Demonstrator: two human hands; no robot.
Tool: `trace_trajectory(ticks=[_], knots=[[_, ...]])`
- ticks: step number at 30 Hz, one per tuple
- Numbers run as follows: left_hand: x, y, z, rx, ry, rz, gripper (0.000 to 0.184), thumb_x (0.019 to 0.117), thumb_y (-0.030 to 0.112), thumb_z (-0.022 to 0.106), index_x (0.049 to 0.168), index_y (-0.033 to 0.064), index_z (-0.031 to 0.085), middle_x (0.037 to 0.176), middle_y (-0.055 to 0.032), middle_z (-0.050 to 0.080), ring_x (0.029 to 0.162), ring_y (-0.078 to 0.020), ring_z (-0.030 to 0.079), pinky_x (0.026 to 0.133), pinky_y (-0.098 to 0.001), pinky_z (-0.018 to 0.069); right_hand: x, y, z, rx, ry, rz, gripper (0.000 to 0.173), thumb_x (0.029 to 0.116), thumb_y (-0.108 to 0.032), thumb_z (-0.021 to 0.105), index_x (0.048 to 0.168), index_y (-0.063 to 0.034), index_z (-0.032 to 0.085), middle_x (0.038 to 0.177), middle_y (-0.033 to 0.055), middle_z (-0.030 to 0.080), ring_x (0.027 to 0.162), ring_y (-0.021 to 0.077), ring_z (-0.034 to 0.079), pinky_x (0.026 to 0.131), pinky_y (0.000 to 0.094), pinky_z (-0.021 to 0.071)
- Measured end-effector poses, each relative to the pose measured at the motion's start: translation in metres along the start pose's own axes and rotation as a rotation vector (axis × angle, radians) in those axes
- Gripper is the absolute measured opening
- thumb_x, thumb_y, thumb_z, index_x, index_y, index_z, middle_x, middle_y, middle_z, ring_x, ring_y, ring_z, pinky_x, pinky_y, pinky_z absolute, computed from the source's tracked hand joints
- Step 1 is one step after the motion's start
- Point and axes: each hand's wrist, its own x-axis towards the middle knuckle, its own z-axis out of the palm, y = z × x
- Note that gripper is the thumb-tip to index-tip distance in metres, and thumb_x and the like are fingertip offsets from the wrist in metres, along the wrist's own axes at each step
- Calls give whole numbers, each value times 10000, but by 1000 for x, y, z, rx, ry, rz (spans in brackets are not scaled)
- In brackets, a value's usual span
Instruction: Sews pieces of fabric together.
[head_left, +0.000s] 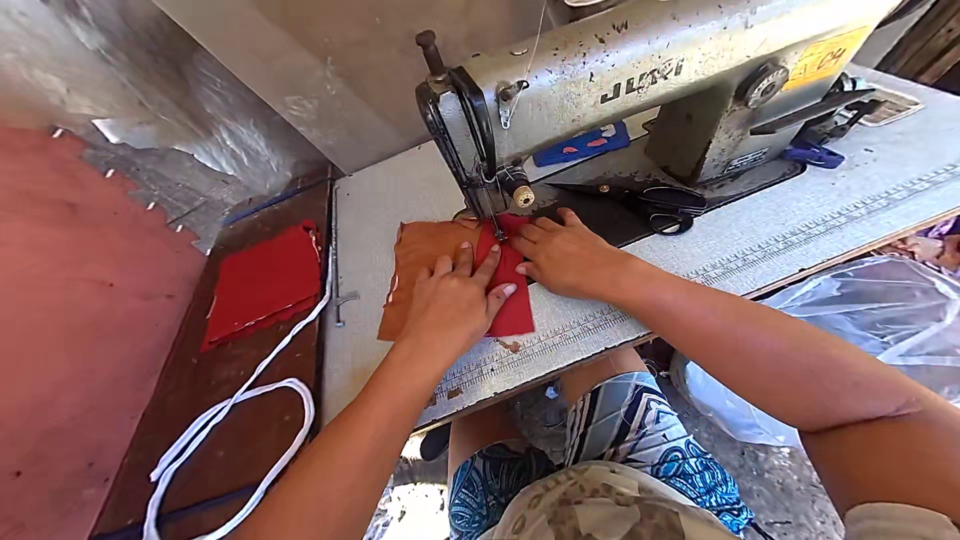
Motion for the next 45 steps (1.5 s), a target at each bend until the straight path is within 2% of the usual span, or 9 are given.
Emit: trace_trajectory(ticks=[5, 7, 10, 13, 20, 29, 35, 41, 45], knots=[[9, -4, -17, -53, -136, -95, 693, 1028, 698, 268, 1591, 317, 401, 1570, -149, 470, 1375, -436, 482, 1007, -688, 396, -5, 3, -3, 9, 47, 91, 462, 1072, -355, 525, 1387, -24, 594, 1443, 191, 561, 1408, 387, 479, 1148, 684, 312], [8, -26, -24, -132, -3, -28, 641, 1061, 618, 317, 1529, 225, 510, 1507, -134, 546, 1352, -410, 534, 1032, -719, 404, -17, -5, 0, 19, 194, 54, 429, 1026, -330, 612, 1315, -15, 637, 1338, 219, 605, 1309, 419, 542, 1091, 658, 392], [7, -64, -21, -270, 288, 207, 433, 1093, 341, 411, 1281, 72, 694, 1335, -120, 670, 1281, -332, 599, 1082, -596, 426, -35, -34, 9, 118, 258, -87, 361, 1006, -297, 629, 1233, -20, 674, 1249, 193, 647, 1230, 383, 595, 1034, 604, 460], [6, -69, 3, -472, 311, 426, 347, 1048, 242, 474, 1156, 102, 772, 1274, -37, 717, 1316, -245, 589, 1152, -482, 425, -46, -62, 17, 183, 86, -159, 464, 1077, -340, 498, 1391, -7, 578, 1392, 190, 594, 1346, 362, 533, 1118, 571, 403], [4, -57, 34, -450, 181, 449, 392, 1065, 322, 428, 1346, 265, 696, 1462, 50, 606, 1467, -228, 437, 1215, -583, 249, -43, -72, 21, 130, 33, -132, 483, 1093, -327, 456, 1399, 34, 557, 1399, 196, 591, 1346, 351, 535, 1131, 558, 376], [12, -41, 27, -329, 144, 209, 460, 1097, 358, 339, 1468, 245, 588, 1547, -20, 513, 1448, -310, 432, 1127, -637, 318, -23, -46, 20, 129, 73, -92, 415, 1072, -270, 520, 1343, 31, 609, 1380, 196, 610, 1365, 345, 532, 1135, 574, 385], [20, -21, 9, -203, 71, 24, 491, 1105, 402, 289, 1473, 261, 581, 1436, -64, 572, 1289, -340, 506, 951, -625, 375, -10, -25, 16, 78, 102, -69, 358, 1029, -244, 598, 1287, -1, 652, 1316, 177, 646, 1305, 353, 576, 1136, 615, 368], [31, -18, 2, -103, 102, -14, 462, 1096, 399, 378, 1430, 199, 628, 1250, -136, 645, 1165, -367, 576, 932, -630, 386, -5, -11, 16, 87, 123, 22, 397, 1045, -264, 579, 1360, -25, 621, 1422, 176, 596, 1374, 366, 522, 1162, 649, 311], [24, -44, 12, -271, 253, 186, 420, 1078, 338, 405, 1340, 156, 679, 1402, -107, 607, 1319, -348, 532, 1082, -626, 369, -9, -11, 18, 154, 252, 73, 336, 1033, -232, 590, 1269, -3, 658, 1286, 207, 624, 1270, 404, 556, 1063, 578, 440]])
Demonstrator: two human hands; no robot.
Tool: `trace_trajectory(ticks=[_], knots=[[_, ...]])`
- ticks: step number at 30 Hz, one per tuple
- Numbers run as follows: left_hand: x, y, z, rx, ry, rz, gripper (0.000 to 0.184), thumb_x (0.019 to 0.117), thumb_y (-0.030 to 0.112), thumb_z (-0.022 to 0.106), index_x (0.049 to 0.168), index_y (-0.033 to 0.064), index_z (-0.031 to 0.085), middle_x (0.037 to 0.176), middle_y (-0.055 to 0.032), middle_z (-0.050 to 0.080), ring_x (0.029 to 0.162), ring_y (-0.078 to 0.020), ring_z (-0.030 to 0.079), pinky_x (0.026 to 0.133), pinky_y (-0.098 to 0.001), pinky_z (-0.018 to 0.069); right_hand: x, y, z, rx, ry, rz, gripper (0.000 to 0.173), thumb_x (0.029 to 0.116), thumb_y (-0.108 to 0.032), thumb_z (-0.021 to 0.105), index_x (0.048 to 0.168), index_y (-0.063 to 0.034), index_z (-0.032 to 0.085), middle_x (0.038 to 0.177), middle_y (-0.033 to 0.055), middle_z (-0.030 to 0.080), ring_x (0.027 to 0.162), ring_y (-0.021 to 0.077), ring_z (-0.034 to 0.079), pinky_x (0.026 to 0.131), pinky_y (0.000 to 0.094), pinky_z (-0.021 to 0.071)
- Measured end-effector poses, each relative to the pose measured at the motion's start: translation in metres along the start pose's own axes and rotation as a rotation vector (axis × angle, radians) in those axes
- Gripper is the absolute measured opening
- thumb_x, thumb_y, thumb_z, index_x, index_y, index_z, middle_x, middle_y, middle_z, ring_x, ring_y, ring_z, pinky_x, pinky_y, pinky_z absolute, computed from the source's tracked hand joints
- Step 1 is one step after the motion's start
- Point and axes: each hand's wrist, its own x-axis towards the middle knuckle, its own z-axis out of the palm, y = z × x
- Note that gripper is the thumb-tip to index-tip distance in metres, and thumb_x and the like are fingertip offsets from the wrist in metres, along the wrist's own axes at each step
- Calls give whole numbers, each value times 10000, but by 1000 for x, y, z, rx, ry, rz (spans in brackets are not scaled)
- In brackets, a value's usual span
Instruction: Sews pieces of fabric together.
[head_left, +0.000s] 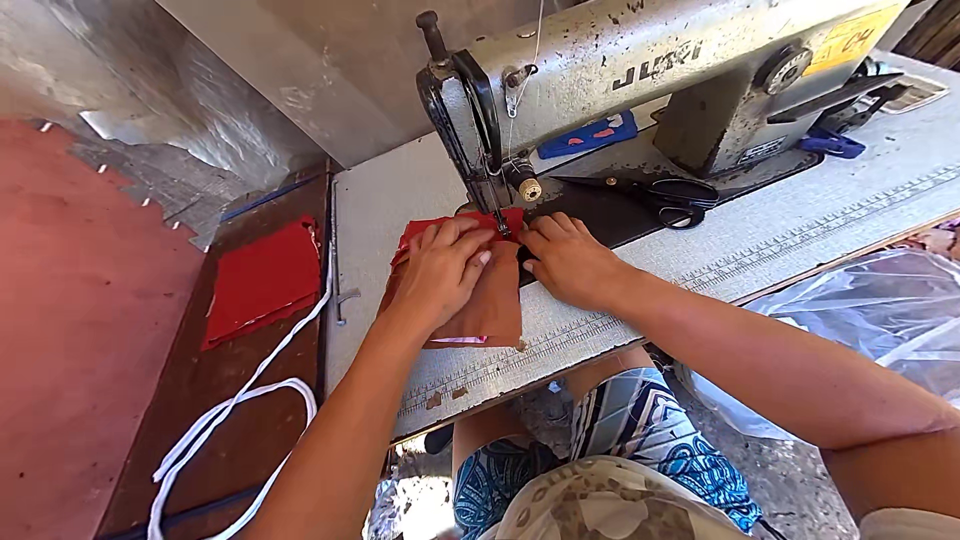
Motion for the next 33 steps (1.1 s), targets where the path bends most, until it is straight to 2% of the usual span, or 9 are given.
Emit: trace_trajectory(ticks=[2, 6, 11, 18, 22, 26, 28, 30, 33], knots=[[-8, -5, 6, -41, -11, 72, 417, 1074, 325, 397, 1333, 177, 689, 1447, -52, 597, 1371, -292, 515, 1130, -584, 359, -4, -4, 4, 7, 108, -102, 286, 1016, -201, 542, 1188, -20, 682, 1212, 183, 647, 1216, 386, 586, 995, 547, 487], [-15, -6, 17, -24, -32, 73, 455, 1083, 338, 359, 1410, 189, 637, 1502, -24, 565, 1415, -267, 488, 1139, -572, 345, -5, -9, 12, 9, 44, -233, 322, 1033, -229, 511, 1213, -15, 670, 1257, 167, 667, 1281, 354, 580, 1061, 532, 458], [-15, 4, 16, -13, -50, 34, 447, 1066, 284, 372, 1430, 221, 623, 1488, -37, 566, 1380, -292, 498, 1092, -595, 355, -6, -11, 10, -44, -52, -197, 389, 1056, -305, 501, 1265, -14, 653, 1301, 168, 658, 1289, 332, 588, 1088, 533, 430], [-14, 18, 16, 34, -62, -49, 454, 1081, 287, 353, 1444, 190, 607, 1493, -46, 555, 1367, -315, 497, 1074, -604, 359, -4, -12, 10, -79, -28, -172, 378, 1045, -322, 531, 1226, -18, 667, 1259, 156, 674, 1242, 324, 605, 1059, 517, 438], [-7, 21, 20, 68, -73, -104, 467, 1095, 312, 330, 1463, 178, 584, 1500, -53, 539, 1369, -325, 483, 1069, -609, 350, -1, -10, 9, -105, -36, -123, 405, 1049, -349, 535, 1248, -19, 660, 1284, 160, 664, 1250, 337, 597, 1051, 550, 422], [0, 18, 23, 101, -73, -145, 490, 1108, 355, 305, 1495, 179, 549, 1516, -54, 521, 1354, -344, 485, 1035, -634, 357, 1, -7, 8, -114, -65, -40, 460, 1060, -360, 527, 1358, -22, 617, 1403, 166, 603, 1334, 364, 527, 1079, 571, 391], [3, 16, 20, 90, -86, -163, 493, 1112, 383, 314, 1515, 194, 528, 1527, -61, 512, 1359, -353, 480, 1032, -641, 358, 0, -6, 9, -74, -36, 7, 458, 1050, -357, 559, 1350, -17, 624, 1398, 181, 593, 1336, 384, 510, 1103, 564, 382], [4, 10, 12, 24, -75, -148, 486, 1107, 392, 353, 1492, 171, 552, 1527, -85, 514, 1391, -350, 469, 1094, -636, 332, -1, -6, 10, -43, 49, 7, 423, 1034, -326, 587, 1314, -13, 635, 1333, 199, 607, 1295, 405, 529, 1071, 557, 421], [-2, -2, 6, -56, 21, 2, 404, 1073, 329, 426, 1325, 132, 674, 1472, -88, 563, 1384, -328, 486, 1139, -592, 332, -4, -7, 11, -50, 133, -125, 350, 1004, -274, 578, 1240, -31, 664, 1264, 183, 640, 1239, 386, 569, 984, 526, 476]])
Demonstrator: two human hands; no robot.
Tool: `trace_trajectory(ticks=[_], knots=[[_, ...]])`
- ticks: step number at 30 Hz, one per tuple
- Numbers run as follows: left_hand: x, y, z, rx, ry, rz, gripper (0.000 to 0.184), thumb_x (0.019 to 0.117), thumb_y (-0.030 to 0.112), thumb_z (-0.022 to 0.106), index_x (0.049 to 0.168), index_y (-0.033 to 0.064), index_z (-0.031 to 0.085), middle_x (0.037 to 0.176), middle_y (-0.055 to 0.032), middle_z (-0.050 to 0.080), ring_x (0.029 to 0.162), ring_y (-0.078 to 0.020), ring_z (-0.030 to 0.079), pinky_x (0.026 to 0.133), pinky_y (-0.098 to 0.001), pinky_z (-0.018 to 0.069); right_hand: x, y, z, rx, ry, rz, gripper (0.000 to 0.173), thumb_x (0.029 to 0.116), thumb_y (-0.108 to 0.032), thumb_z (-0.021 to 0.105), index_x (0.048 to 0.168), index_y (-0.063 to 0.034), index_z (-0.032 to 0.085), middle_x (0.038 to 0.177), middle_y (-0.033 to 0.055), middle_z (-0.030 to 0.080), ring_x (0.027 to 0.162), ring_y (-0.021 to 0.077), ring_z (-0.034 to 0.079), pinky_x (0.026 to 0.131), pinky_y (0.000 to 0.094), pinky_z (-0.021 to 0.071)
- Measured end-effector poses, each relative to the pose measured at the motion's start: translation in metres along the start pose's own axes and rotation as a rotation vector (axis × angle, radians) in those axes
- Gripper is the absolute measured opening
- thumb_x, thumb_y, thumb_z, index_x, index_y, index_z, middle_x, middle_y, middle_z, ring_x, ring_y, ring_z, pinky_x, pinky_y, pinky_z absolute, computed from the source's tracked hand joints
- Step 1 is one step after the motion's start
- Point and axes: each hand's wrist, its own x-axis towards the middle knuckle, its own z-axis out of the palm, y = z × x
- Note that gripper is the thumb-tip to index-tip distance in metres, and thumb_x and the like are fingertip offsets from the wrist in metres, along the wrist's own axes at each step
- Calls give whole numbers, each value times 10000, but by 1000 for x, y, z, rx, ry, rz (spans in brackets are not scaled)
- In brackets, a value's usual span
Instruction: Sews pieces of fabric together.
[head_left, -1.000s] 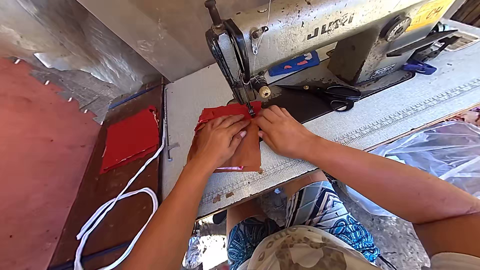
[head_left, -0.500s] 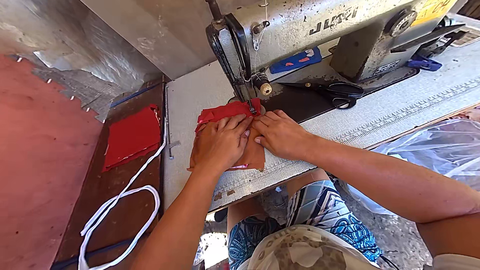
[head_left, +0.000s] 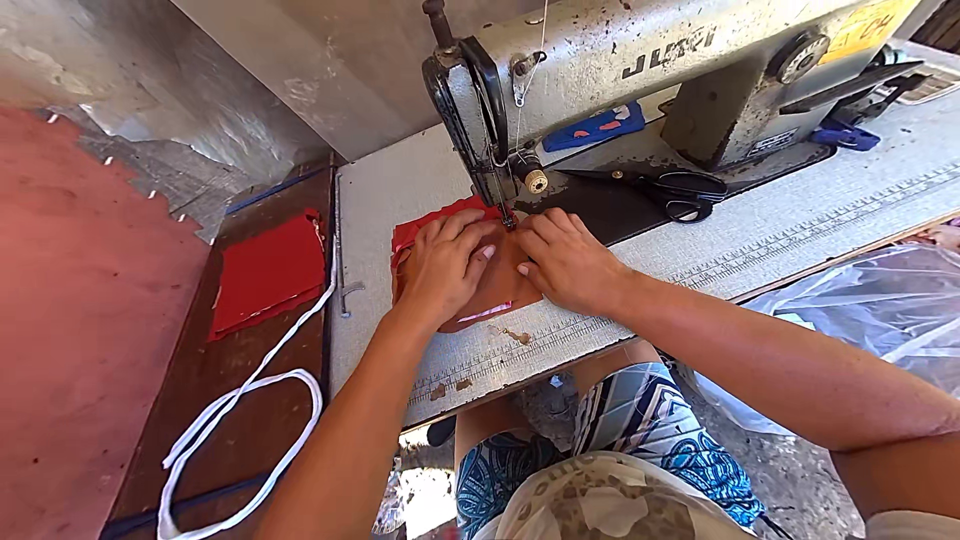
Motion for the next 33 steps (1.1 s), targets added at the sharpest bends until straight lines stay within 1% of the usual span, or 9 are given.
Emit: trace_trajectory(ticks=[2, 4, 6, 14, 20, 23, 26, 29, 33], knots=[[-6, -4, 3, -17, -20, 83, 399, 1065, 323, 439, 1311, 140, 694, 1458, -46, 595, 1393, -282, 501, 1151, -572, 348, -2, -2, 1, 8, -87, -50, 383, 1019, -299, 558, 1277, -35, 660, 1332, 169, 639, 1308, 364, 552, 1043, 538, 451], [-12, -6, 10, -1, -67, 79, 459, 1082, 358, 383, 1422, 166, 624, 1510, -12, 558, 1445, -256, 458, 1167, -597, 318, 0, -3, 1, -2, -182, -51, 422, 1027, -322, 563, 1327, -33, 631, 1385, 163, 617, 1350, 343, 532, 1085, 537, 422], [-13, -4, 14, 6, -76, 56, 477, 1088, 373, 361, 1454, 177, 596, 1524, -7, 543, 1458, -259, 440, 1173, -612, 302, 1, -5, -1, -12, -218, -30, 449, 1017, -339, 590, 1336, -25, 618, 1379, 162, 616, 1339, 335, 537, 1087, 539, 412], [-3, 13, 12, 96, -118, -41, 454, 1097, 328, 392, 1468, 142, 576, 1521, -60, 531, 1432, -319, 446, 1115, -639, 338, 6, -2, -5, -84, -245, 72, 478, 1037, -364, 563, 1393, -45, 595, 1400, 154, 602, 1345, 361, 507, 1083, 566, 377], [6, 16, 13, 167, -140, -122, 506, 1110, 400, 355, 1513, 142, 519, 1550, -79, 497, 1427, -362, 441, 1065, -663, 367, 10, 6, -6, -79, -282, 158, 455, 1057, -368, 517, 1344, -30, 617, 1384, 185, 570, 1351, 388, 475, 1088, 562, 370], [11, 3, -2, 65, -190, -108, 522, 1110, 431, 350, 1515, 151, 524, 1559, -68, 496, 1437, -356, 436, 1088, -655, 364, 6, 5, -4, -65, -133, 110, 322, 1019, -247, 591, 1224, -12, 670, 1256, 212, 616, 1262, 414, 533, 1018, 568, 425], [6, -29, -11, -104, -90, 100, 484, 1103, 326, 339, 1434, 96, 606, 1492, -83, 575, 1421, -296, 490, 1191, -527, 336, 0, -1, 2, 5, 7, -109, 271, 960, -116, 606, 1209, -56, 692, 1209, 166, 665, 1215, 379, 595, 966, 551, 493], [-17, -43, 0, -34, -103, 137, 527, 1096, 386, 269, 1509, 199, 538, 1580, -13, 485, 1487, -245, 407, 1224, -544, 275, -1, -5, 3, 51, -124, -188, 282, 979, -154, 613, 1238, -76, 693, 1241, 137, 661, 1257, 345, 585, 1024, 546, 473], [-34, -36, 5, 31, -138, 43, 532, 1090, 470, 220, 1554, 365, 458, 1660, 30, 358, 1544, -252, 297, 1205, -630, 200, -2, -6, 0, 9, -160, -161, 252, 1008, -208, 595, 1176, -57, 706, 1192, 137, 676, 1221, 345, 607, 974, 546, 497]])
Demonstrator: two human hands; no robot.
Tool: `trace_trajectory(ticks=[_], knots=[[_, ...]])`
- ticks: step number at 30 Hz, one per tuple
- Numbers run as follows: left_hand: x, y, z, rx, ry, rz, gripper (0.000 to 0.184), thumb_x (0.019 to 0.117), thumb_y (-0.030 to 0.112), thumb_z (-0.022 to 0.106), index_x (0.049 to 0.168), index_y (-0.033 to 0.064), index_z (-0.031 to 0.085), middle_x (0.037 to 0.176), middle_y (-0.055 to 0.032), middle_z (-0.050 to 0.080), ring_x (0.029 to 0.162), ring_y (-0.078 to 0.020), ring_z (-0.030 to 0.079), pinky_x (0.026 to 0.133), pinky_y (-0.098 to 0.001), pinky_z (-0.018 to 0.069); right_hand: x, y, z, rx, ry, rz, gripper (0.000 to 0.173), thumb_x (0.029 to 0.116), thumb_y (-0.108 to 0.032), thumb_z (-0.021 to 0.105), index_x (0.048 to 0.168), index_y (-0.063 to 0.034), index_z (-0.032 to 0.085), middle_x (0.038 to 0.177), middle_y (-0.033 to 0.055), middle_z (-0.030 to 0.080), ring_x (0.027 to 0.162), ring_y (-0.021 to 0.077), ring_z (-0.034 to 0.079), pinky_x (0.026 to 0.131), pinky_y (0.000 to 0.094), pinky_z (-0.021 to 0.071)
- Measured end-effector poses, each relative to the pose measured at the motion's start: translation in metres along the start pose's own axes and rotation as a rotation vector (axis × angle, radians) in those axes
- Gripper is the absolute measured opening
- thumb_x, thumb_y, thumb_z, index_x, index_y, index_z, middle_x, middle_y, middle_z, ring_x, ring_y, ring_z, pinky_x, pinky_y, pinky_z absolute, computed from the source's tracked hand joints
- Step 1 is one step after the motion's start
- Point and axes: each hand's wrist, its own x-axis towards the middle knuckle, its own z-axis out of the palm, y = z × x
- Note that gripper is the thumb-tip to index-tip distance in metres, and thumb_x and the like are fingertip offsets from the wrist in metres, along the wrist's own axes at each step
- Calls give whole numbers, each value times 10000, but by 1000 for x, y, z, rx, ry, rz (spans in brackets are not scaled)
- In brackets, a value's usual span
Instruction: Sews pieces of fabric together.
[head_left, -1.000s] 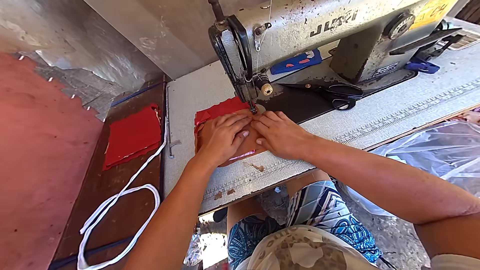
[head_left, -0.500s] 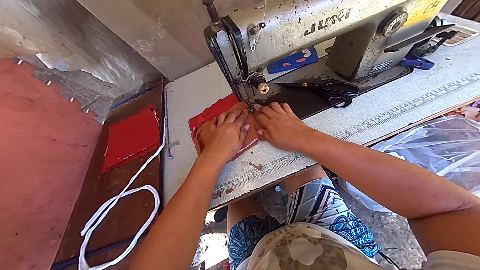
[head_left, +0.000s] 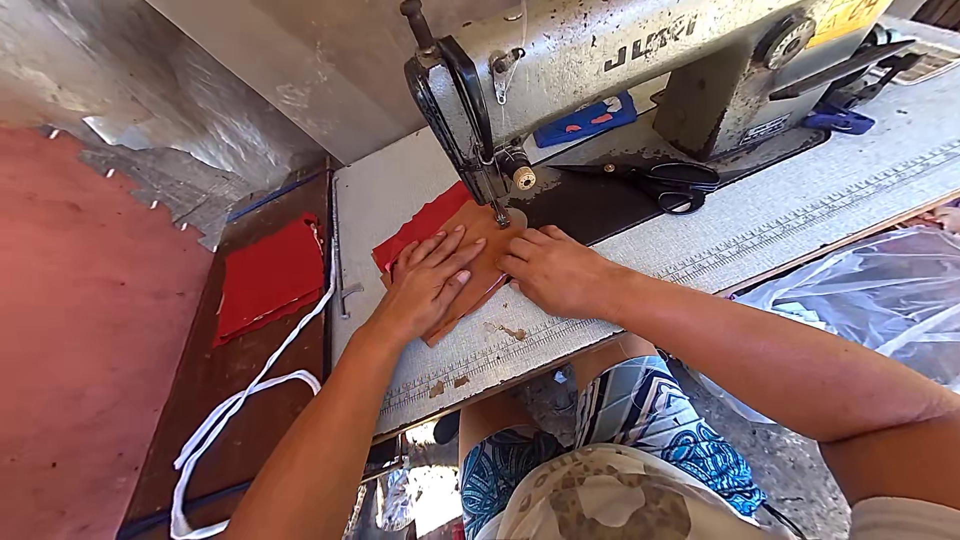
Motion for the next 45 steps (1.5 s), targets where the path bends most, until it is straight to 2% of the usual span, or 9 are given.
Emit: trace_trajectory(ticks=[6, 10, 15, 20, 30, 32, 35, 38, 45], knots=[[-4, 37, -5, 128, -54, -188, 555, 1087, 522, 177, 1596, 399, 360, 1682, -34, 311, 1532, -320, 306, 1164, -624, 253, 1, 7, -2, -74, 11, 93, 311, 1039, -284, 550, 1189, -58, 702, 1220, 156, 685, 1201, 382, 627, 1066, 654, 407], [-7, 66, -10, 263, -95, -238, 645, 1055, 629, 126, 1610, 378, 338, 1644, -136, 361, 1391, -395, 462, 984, -606, 394, 4, 13, -7, -72, -101, 209, 423, 1076, -316, 472, 1346, -24, 617, 1451, 203, 580, 1343, 429, 538, 1141, 666, 311], [-3, 88, -22, 294, -160, -240, 682, 1058, 613, 133, 1556, 293, 471, 1515, -220, 507, 1297, -437, 546, 920, -583, 471, -6, -2, 1, 2, 197, -57, 267, 986, -211, 524, 1064, -56, 727, 1077, 119, 721, 1148, 332, 648, 1031, 542, 472], [5, 76, -32, 217, -159, -219, 562, 1095, 445, 256, 1510, 192, 539, 1400, -192, 606, 1305, -379, 575, 1005, -560, 492, -7, 3, -1, -73, 147, -98, 301, 1006, -292, 522, 944, -69, 715, 918, 88, 698, 1004, 292, 666, 952, 489, 488], [11, 48, -38, 2, -56, -71, 365, 1058, 207, 480, 1333, 107, 698, 967, -124, 653, 875, -264, 640, 767, -461, 547, 0, 5, -12, -95, 24, 208, 433, 1077, -358, 478, 1177, 10, 683, 1258, 214, 669, 1342, 447, 519, 1151, 710, 259], [16, 49, -38, -9, -63, -62, 336, 1047, 169, 506, 1297, 86, 716, 945, -122, 660, 873, -262, 646, 784, -450, 549, -3, -2, -4, -61, 98, 114, 445, 1042, -412, 495, 1193, -39, 686, 1260, 176, 658, 1306, 412, 535, 1114, 669, 331], [22, 44, -36, 10, -30, -21, 288, 1032, 158, 549, 1225, 83, 750, 1001, -122, 681, 939, -278, 667, 841, -479, 557, -6, -6, 1, 0, 90, -90, 434, 1003, -491, 537, 1122, -116, 721, 1112, 83, 685, 1146, 313, 619, 987, 546, 471], [24, 30, -24, 5, 37, 51, 286, 1038, 207, 527, 1181, 77, 738, 1375, -123, 607, 1284, -329, 549, 1078, -538, 428, -4, 1, -1, -69, 89, -50, 440, 990, -516, 529, 1087, -139, 733, 1062, 65, 694, 1108, 319, 621, 984, 579, 438], [7, 8, 6, -66, 41, 39, 521, 1108, 405, 252, 1565, 268, 462, 1658, -33, 362, 1552, -286, 274, 1248, -552, 199, -3, 14, -8, -133, 12, 125, 464, 1046, -461, 487, 1241, -94, 694, 1311, 131, 665, 1288, 407, 562, 1088, 703, 336]])
